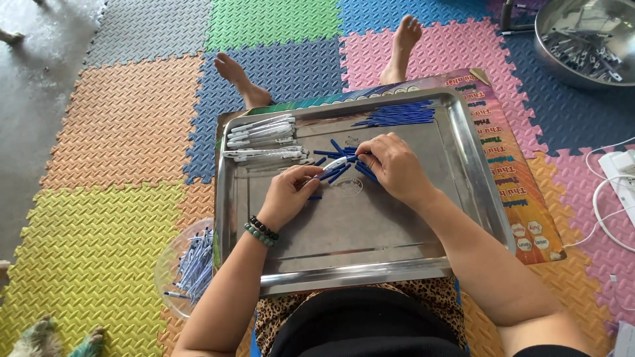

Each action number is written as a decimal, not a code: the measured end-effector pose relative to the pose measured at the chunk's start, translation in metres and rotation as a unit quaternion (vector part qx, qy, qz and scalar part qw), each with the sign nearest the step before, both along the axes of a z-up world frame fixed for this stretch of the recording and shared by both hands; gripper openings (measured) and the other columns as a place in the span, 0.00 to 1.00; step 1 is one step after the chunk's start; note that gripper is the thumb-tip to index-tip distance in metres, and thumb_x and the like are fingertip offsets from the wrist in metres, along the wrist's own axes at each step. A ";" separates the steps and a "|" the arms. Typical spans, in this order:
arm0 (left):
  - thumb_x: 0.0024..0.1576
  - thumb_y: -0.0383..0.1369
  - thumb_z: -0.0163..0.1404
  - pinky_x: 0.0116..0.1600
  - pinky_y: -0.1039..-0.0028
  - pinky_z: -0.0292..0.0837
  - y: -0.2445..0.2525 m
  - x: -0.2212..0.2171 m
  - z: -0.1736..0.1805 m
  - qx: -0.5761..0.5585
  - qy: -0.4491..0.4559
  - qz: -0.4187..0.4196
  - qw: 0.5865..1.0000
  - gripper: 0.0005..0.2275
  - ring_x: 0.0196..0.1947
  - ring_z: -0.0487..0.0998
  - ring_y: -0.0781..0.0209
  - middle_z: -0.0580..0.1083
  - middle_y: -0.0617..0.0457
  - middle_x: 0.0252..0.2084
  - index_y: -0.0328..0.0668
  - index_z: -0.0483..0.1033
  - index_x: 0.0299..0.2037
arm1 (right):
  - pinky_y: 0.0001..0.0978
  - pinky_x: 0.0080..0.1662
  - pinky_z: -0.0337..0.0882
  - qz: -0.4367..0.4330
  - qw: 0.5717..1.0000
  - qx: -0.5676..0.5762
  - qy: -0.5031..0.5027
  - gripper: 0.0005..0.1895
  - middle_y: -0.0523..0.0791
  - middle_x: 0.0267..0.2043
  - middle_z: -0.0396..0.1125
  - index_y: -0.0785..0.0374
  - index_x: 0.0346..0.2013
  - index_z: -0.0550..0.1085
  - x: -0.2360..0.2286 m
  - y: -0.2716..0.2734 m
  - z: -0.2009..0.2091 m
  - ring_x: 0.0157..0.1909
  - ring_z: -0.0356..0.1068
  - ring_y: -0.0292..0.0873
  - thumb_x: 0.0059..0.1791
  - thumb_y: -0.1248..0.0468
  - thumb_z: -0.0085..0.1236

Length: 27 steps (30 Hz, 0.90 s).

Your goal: Assembling pens by joining white barrels with blue caps or refills on a metal tray.

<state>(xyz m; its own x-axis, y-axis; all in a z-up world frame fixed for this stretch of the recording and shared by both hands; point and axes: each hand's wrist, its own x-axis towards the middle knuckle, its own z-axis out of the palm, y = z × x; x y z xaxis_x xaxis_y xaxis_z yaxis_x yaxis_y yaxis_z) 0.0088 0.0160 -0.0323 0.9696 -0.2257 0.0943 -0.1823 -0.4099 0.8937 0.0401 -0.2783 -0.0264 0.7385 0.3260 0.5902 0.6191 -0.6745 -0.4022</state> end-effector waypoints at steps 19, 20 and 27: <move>0.67 0.28 0.58 0.45 0.60 0.87 0.004 0.000 0.008 0.027 -0.079 -0.011 0.996 0.13 0.41 0.89 0.40 0.85 0.44 0.50 0.50 0.89 0.59 | 0.40 0.53 0.79 0.014 0.999 0.023 0.046 0.07 0.42 0.42 0.80 0.51 0.52 0.86 0.002 -0.010 0.011 0.47 0.78 0.46 0.61 0.57 0.65; 0.67 0.28 0.58 0.45 0.60 0.87 0.004 0.001 0.005 0.033 -0.087 -0.013 0.996 0.13 0.41 0.89 0.42 0.85 0.45 0.50 0.51 0.89 0.58 | 0.39 0.53 0.79 0.010 0.999 0.017 0.044 0.06 0.42 0.41 0.80 0.52 0.50 0.86 0.002 -0.011 0.008 0.47 0.78 0.46 0.61 0.57 0.66; 0.67 0.29 0.57 0.45 0.59 0.87 0.003 -0.001 0.003 0.054 -0.107 -0.012 0.993 0.13 0.41 0.89 0.42 0.85 0.48 0.50 0.55 0.89 0.58 | 0.37 0.52 0.79 0.018 0.998 0.006 0.062 0.05 0.41 0.39 0.80 0.52 0.46 0.86 0.002 -0.012 0.010 0.46 0.79 0.44 0.59 0.57 0.68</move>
<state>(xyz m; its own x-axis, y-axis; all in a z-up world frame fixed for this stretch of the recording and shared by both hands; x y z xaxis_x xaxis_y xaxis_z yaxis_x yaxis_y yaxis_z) 0.0073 0.0192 -0.0290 0.9244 -0.2681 0.2713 -0.3737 -0.4947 0.7846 0.0417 -0.2906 -0.0160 0.7941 0.3476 0.4986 0.5880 -0.6469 -0.4855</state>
